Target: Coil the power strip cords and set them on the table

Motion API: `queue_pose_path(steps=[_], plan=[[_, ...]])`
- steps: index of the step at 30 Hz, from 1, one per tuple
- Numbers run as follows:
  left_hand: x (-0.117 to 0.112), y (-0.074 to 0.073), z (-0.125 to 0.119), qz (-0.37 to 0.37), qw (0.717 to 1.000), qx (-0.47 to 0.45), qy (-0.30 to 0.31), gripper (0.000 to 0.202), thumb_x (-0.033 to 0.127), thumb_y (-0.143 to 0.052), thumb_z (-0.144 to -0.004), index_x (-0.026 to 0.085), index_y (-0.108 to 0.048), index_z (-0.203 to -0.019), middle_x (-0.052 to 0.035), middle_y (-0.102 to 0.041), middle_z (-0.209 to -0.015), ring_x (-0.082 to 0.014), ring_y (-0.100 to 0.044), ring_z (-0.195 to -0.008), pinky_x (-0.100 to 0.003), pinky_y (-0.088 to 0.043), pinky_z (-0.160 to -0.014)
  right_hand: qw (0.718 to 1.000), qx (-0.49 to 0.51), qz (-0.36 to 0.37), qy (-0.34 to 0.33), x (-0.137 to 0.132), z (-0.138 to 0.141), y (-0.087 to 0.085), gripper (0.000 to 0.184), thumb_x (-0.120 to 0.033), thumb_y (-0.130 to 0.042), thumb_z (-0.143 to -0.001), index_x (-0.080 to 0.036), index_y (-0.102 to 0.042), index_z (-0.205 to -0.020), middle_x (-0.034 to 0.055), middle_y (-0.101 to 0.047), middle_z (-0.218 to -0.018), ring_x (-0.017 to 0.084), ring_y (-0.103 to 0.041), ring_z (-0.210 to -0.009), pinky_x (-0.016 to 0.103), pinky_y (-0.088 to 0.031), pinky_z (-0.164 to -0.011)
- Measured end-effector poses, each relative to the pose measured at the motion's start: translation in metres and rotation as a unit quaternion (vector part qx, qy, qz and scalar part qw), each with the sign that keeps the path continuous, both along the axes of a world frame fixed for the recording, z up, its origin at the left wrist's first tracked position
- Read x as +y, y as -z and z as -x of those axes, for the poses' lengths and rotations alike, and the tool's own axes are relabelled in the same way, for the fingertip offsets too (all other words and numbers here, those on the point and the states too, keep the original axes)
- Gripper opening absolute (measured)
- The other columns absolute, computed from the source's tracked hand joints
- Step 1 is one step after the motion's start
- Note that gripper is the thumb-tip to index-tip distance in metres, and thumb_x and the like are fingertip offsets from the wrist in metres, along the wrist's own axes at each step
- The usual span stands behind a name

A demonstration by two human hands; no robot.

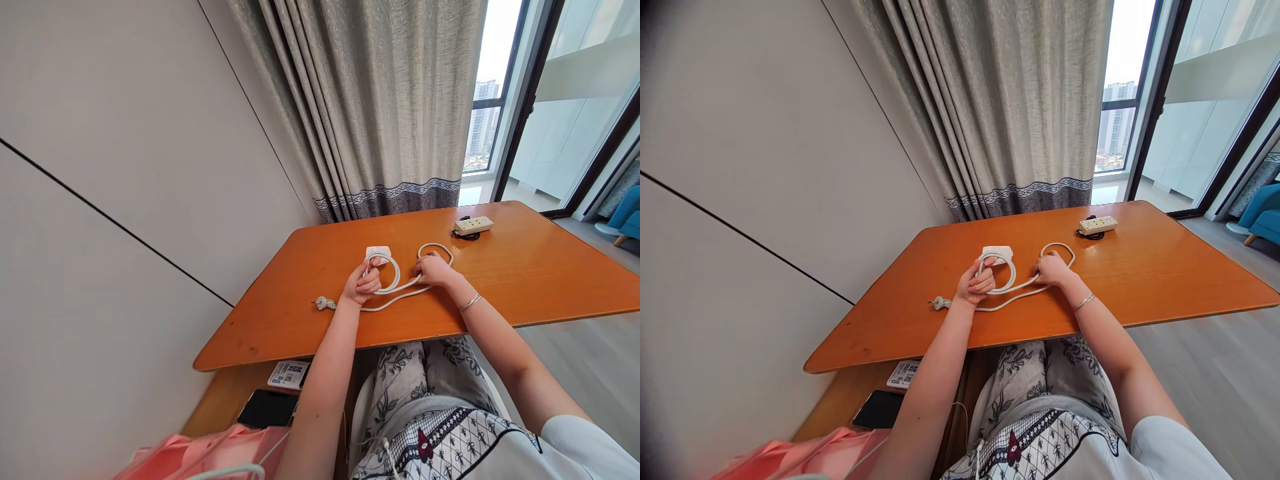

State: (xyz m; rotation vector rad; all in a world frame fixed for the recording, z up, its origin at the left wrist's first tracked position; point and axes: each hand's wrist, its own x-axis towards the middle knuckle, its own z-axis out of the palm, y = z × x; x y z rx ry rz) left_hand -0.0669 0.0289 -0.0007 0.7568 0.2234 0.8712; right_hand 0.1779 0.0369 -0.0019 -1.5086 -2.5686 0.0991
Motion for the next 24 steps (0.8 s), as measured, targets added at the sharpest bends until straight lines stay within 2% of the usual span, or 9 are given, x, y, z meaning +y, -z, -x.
queue_pose_path(steps=[2, 5, 7, 9, 12, 17, 20, 24], plan=[[0.002, 0.003, 0.006, -0.032, 0.999, 0.004, 0.033, 0.027, 0.035, -0.046, -0.1, 0.017, -0.05, -0.08, 0.0175, -0.011, -0.037, 0.0005, 0.005, -0.025, -0.011, -0.008, -0.03, 0.996, -0.033, 0.002, 0.081, 0.002, -0.006, -0.002, 0.039, -0.051, -0.061, -0.088, -0.017, -0.079, -0.09, 0.015, -0.076, -0.091, 0.025, -0.068, -0.092, 0.039, -0.032, -0.098], [0.003, 0.007, 0.009, -0.069, 0.992, 0.041, 0.098, 0.023, 0.035, -0.058, -0.094, 0.018, -0.05, -0.081, 0.0174, -0.016, -0.037, 0.0006, 0.001, -0.024, -0.011, -0.01, -0.03, 0.979, -0.035, 0.009, 0.201, 0.002, -0.007, -0.007, 0.042, -0.049, -0.059, -0.088, -0.011, -0.078, -0.095, 0.0216, -0.074, -0.095, 0.03, -0.068, -0.097, 0.04, -0.038, -0.095], [0.001, 0.008, 0.007, -0.085, 0.983, 0.082, 0.141, 0.023, 0.035, -0.062, -0.092, 0.017, -0.051, -0.083, 0.0166, -0.02, -0.038, 0.0002, -0.004, -0.024, -0.011, -0.011, -0.03, 0.967, -0.01, 0.026, 0.255, 0.0, -0.003, -0.01, 0.037, -0.039, -0.058, -0.088, -0.009, -0.076, -0.1, 0.0244, -0.073, -0.101, 0.032, -0.067, -0.103, 0.037, -0.043, -0.089], [0.0, 0.008, 0.004, -0.104, 0.971, 0.122, 0.177, 0.024, 0.037, -0.064, -0.09, 0.016, -0.053, -0.085, 0.0153, -0.025, -0.039, -0.0001, -0.008, -0.025, -0.012, -0.012, -0.031, 0.959, 0.011, 0.053, 0.278, -0.001, 0.001, -0.013, 0.031, -0.029, -0.058, -0.086, -0.01, -0.075, -0.103, 0.0243, -0.072, -0.105, 0.032, -0.067, -0.103, 0.034, -0.046, -0.082], [-0.003, 0.005, -0.002, -0.137, 0.954, 0.167, 0.206, 0.031, 0.043, -0.067, -0.088, 0.014, -0.056, -0.091, 0.0136, -0.03, -0.042, -0.0007, -0.011, -0.028, -0.013, -0.011, -0.032, 0.959, 0.03, 0.096, 0.266, -0.001, 0.001, -0.014, 0.024, -0.027, -0.062, -0.08, -0.014, -0.076, -0.094, 0.0195, -0.073, -0.097, 0.029, -0.069, -0.093, 0.03, -0.046, -0.072], [-0.005, 0.002, -0.007, -0.158, 0.944, 0.203, 0.208, 0.039, 0.05, -0.063, -0.089, 0.013, -0.059, -0.101, 0.013, -0.031, -0.043, -0.0019, -0.011, -0.03, -0.016, -0.009, -0.033, 0.965, 0.088, 0.146, 0.201, -0.001, -0.009, -0.018, 0.019, -0.033, -0.065, -0.077, -0.016, -0.072, -0.08, 0.0061, -0.069, -0.076, 0.017, -0.062, -0.072, 0.024, -0.038, -0.059], [-0.006, 0.001, -0.008, -0.173, 0.934, 0.219, 0.223, 0.044, 0.051, -0.065, -0.087, 0.012, -0.059, -0.106, 0.0128, -0.031, -0.044, -0.0022, -0.012, -0.031, -0.017, -0.009, -0.033, 0.965, 0.125, 0.147, 0.179, -0.002, -0.006, -0.022, 0.016, -0.027, -0.064, -0.077, -0.016, -0.069, -0.088, 0.0017, -0.067, -0.077, 0.013, -0.057, -0.069, 0.022, -0.035, -0.057], [-0.009, -0.002, -0.011, -0.185, 0.926, 0.249, 0.217, 0.049, 0.051, -0.066, -0.086, 0.011, -0.059, -0.114, 0.012, -0.034, -0.049, -0.002, -0.014, -0.034, -0.018, -0.01, -0.034, 0.963, 0.175, 0.118, 0.168, -0.006, 0.009, -0.033, 0.028, -0.023, -0.066, -0.076, -0.017, -0.063, -0.103, 0.0004, -0.066, -0.085, 0.012, -0.055, -0.07, 0.022, -0.036, -0.059]])
